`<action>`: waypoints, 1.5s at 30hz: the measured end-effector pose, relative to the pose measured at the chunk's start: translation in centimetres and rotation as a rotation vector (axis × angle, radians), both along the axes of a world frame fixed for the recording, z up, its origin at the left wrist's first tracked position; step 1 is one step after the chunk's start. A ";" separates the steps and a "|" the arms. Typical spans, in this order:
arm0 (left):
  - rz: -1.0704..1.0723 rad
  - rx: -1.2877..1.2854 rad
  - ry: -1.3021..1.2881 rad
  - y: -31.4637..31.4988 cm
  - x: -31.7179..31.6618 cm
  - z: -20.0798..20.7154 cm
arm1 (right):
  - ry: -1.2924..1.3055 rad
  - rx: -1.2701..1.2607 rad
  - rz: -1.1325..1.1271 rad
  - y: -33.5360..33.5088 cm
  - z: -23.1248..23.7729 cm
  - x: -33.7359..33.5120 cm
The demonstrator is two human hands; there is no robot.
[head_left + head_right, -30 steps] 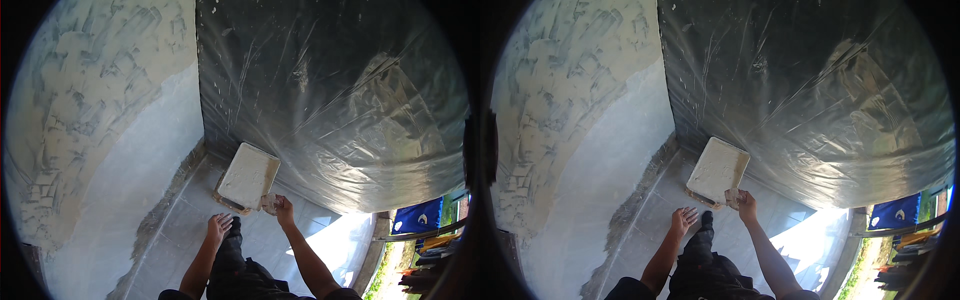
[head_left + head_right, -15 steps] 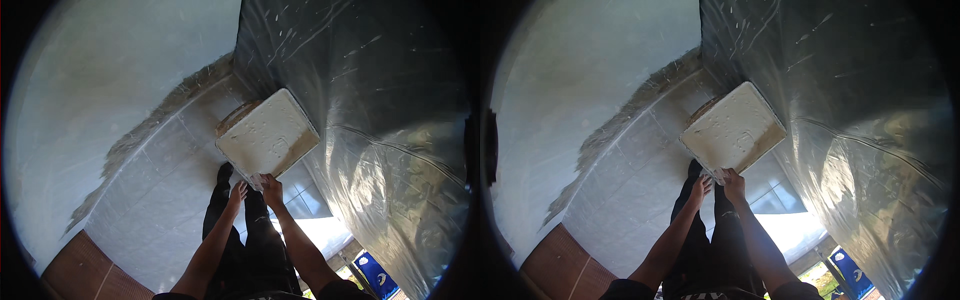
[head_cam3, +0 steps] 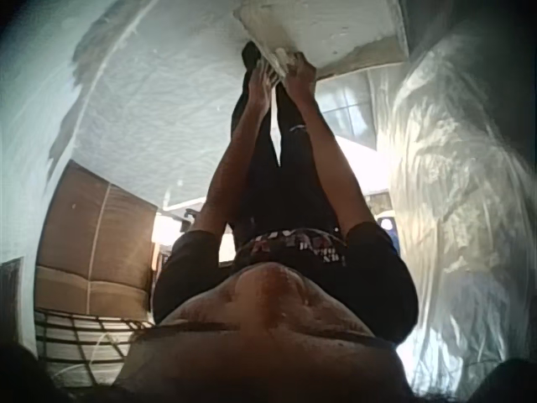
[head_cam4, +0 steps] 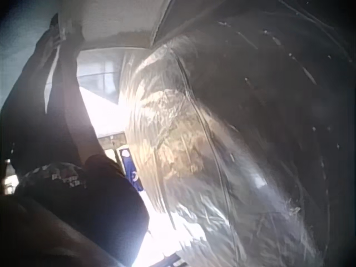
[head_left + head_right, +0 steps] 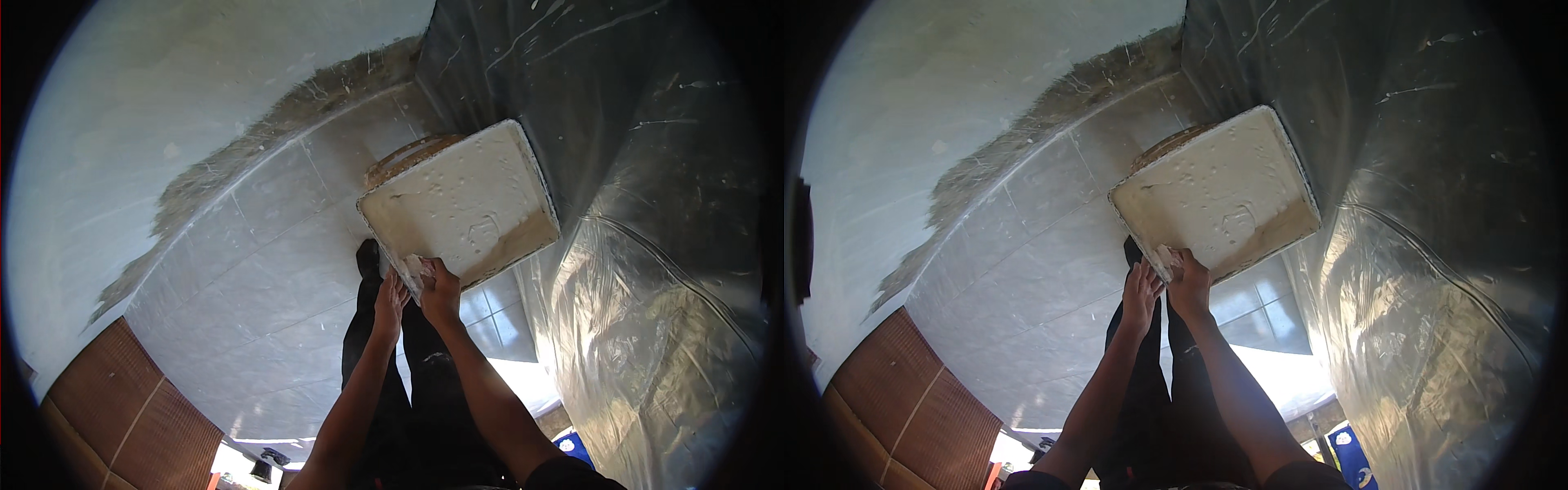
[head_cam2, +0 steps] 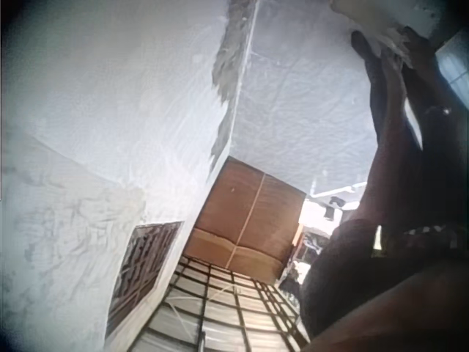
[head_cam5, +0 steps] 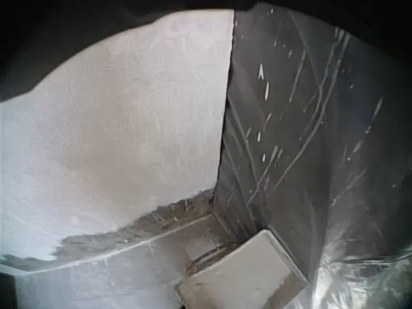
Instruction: The person applies putty to an interior wall and around a window frame, smoothing it with a putty knife and scraper.
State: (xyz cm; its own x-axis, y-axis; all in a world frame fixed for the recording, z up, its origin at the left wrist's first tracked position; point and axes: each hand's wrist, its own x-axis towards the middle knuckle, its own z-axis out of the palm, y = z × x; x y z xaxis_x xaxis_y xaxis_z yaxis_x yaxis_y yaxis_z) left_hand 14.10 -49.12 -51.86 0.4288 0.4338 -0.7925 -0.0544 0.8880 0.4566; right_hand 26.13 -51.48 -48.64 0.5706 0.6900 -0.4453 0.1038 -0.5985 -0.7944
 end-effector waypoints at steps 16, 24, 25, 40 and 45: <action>-0.009 -0.010 0.051 0.5 0.7 0.3 | -0.125 -0.009 0.318 -1.1 1.4 5.6; -0.113 0.053 -0.020 0.7 0.0 0.4 | -0.402 0.009 0.732 -2.7 2.1 9.0; -0.131 0.053 -0.047 0.8 0.1 0.7 | -0.411 -0.015 0.892 -3.2 1.9 9.0; -0.136 0.065 -0.064 1.2 0.6 1.1 | -0.597 -0.037 0.771 -4.0 2.8 10.9; -0.128 0.048 -0.048 1.1 0.2 1.0 | -0.551 -0.058 0.414 -3.4 2.0 11.3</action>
